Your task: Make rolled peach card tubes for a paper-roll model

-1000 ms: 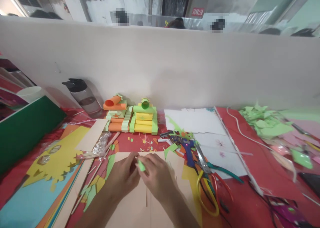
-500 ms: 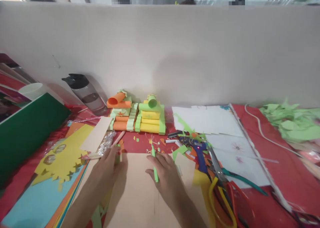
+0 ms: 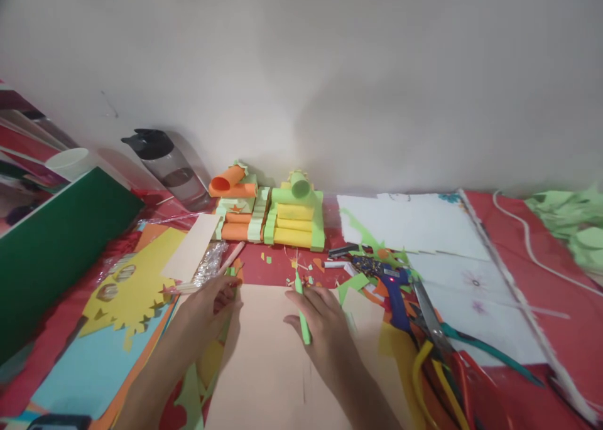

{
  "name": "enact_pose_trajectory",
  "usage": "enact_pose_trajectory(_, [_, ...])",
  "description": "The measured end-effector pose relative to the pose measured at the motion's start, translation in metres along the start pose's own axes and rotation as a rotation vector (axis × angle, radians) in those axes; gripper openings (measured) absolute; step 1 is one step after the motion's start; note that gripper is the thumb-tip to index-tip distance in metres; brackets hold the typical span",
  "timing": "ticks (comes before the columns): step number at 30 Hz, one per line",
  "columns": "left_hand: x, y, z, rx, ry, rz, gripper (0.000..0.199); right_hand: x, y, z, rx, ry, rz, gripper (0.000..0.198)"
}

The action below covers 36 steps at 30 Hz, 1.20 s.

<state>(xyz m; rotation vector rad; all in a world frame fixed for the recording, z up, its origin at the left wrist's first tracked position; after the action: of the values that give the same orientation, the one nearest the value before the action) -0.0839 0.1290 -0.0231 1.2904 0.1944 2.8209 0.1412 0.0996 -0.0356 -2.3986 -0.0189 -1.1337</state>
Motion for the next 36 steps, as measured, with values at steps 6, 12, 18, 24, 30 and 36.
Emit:
enact_pose_trajectory(6, [-0.003, -0.001, 0.003, 0.0, 0.003, 0.017, 0.018, -0.001, 0.001, -0.001, 0.005, 0.022, 0.006, 0.032])
enact_pose_trajectory(12, [-0.004, 0.002, 0.006, -0.039, -0.041, 0.029, 0.008, -0.002, 0.002, 0.001, 0.001, 0.028, 0.025, 0.031])
enact_pose_trajectory(18, [-0.009, 0.003, 0.002, -0.041, -0.038, 0.039, 0.007, -0.001, 0.001, 0.006, -0.091, 0.021, 0.023, 0.041])
enact_pose_trajectory(24, [-0.008, 0.004, 0.009, -0.098, -0.05, 0.003, 0.022, 0.002, 0.0, 0.008, -0.167, 0.002, 0.046, 0.048])
enact_pose_trajectory(30, [-0.005, 0.003, 0.015, -0.121, -0.023, -0.02, 0.019, 0.019, -0.001, 0.019, -0.323, -0.088, 0.109, 0.037])
enact_pose_trajectory(36, [-0.005, 0.0, 0.006, -0.099, -0.002, -0.018, 0.02, 0.04, -0.003, 0.033, -0.448, -0.115, 0.04, 0.013])
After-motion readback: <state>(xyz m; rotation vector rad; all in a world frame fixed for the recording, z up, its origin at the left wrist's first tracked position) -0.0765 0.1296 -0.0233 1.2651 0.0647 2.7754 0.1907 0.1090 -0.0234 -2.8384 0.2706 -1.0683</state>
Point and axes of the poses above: each hand's wrist, its own y-axis away from the middle knuckle, its own x-axis out of the back of the hand, z = x × y, the point moved 6 cm from there along -y, towards the middle knuckle, and after that the axes turned 8 degrees about z, right-handed, at the moved point
